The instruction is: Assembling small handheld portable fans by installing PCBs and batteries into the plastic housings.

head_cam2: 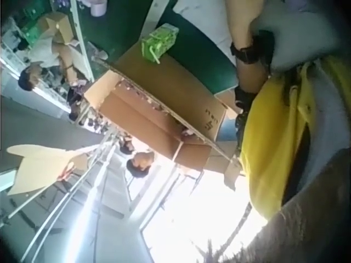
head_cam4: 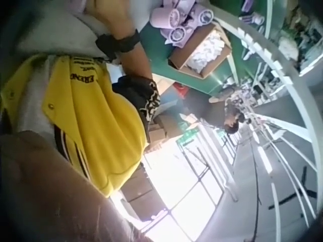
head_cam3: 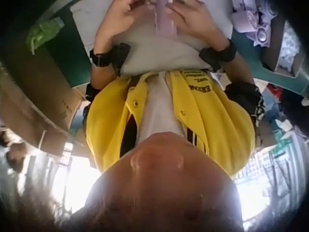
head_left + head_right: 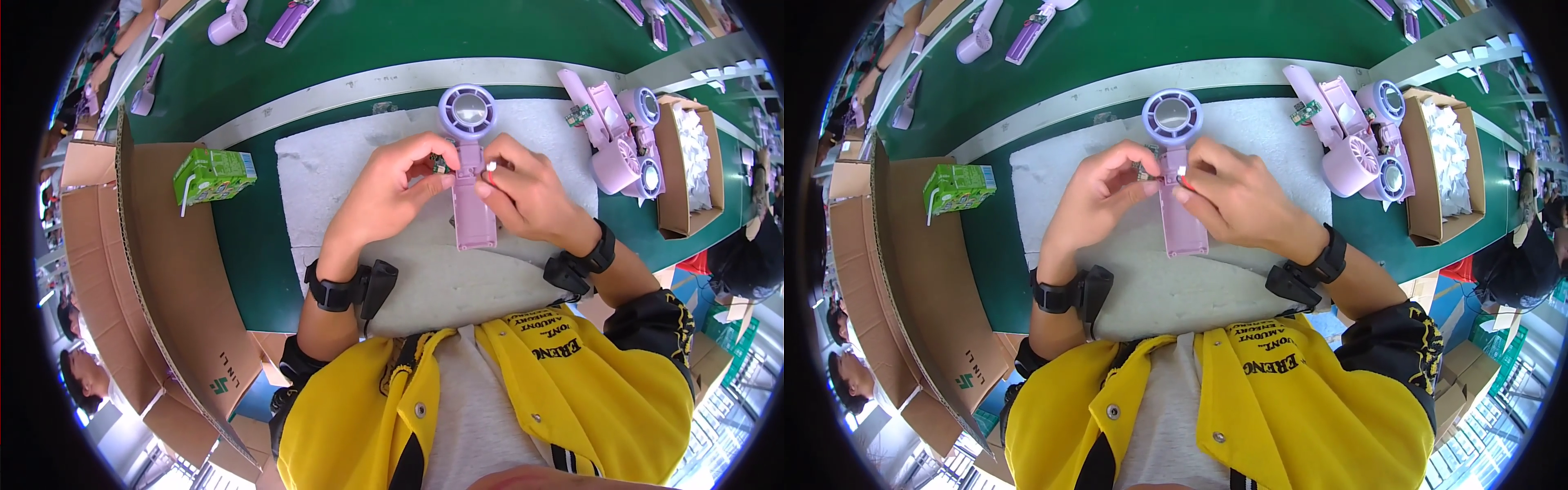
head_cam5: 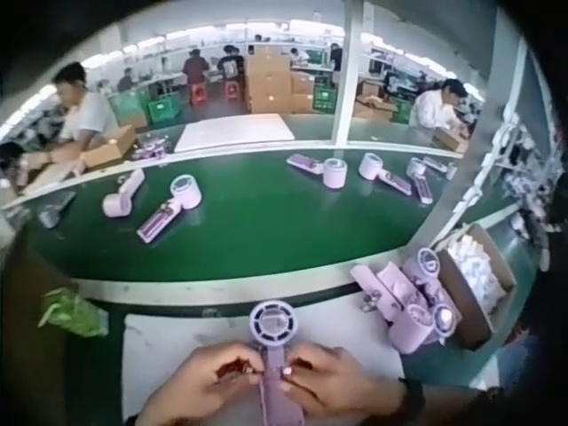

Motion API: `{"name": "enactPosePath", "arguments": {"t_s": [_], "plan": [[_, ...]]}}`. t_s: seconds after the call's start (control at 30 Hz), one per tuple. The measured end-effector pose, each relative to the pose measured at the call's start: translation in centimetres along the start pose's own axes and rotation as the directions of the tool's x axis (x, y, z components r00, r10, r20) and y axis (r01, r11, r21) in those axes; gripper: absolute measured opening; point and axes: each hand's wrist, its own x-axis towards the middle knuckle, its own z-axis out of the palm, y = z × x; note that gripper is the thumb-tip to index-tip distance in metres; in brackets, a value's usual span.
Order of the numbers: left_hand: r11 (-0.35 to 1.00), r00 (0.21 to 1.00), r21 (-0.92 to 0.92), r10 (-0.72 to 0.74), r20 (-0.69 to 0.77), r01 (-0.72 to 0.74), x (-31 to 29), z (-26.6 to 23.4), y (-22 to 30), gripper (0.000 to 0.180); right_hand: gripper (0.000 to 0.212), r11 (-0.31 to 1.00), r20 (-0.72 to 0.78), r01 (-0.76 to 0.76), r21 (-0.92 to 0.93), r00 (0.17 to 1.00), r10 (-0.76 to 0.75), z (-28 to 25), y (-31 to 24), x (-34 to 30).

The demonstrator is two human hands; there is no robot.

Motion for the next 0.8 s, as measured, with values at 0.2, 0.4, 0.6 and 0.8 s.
{"name": "enactPosePath", "arguments": {"t_s": [0.2,0.4,0.6,0.8], "plan": [[0.994,0.997,0.106,0.002,0.076,-0.010,-0.1,0.0,-0.5,0.024,0.013,0.995,0.141,-0.020,-0.102,0.989,0.034,0.5,-0.5,-0.4],[0.983,0.992,0.167,0.064,0.105,-0.081,0.2,0.1,0.7,0.020,0.011,0.989,0.120,0.019,-0.149,0.993,-0.001,0.8,-0.5,0.0],[0.999,1.000,0.050,-0.022,-0.011,0.022,0.4,0.2,-0.2,0.010,0.009,0.999,0.072,0.014,-0.041,0.997,-0.011,0.8,0.4,-0.6],[0.999,0.999,0.023,-0.033,-0.020,0.033,0.4,0.0,-0.6,0.012,0.005,0.998,-0.088,-0.010,0.061,0.996,0.016,0.6,0.5,-0.4]]}}
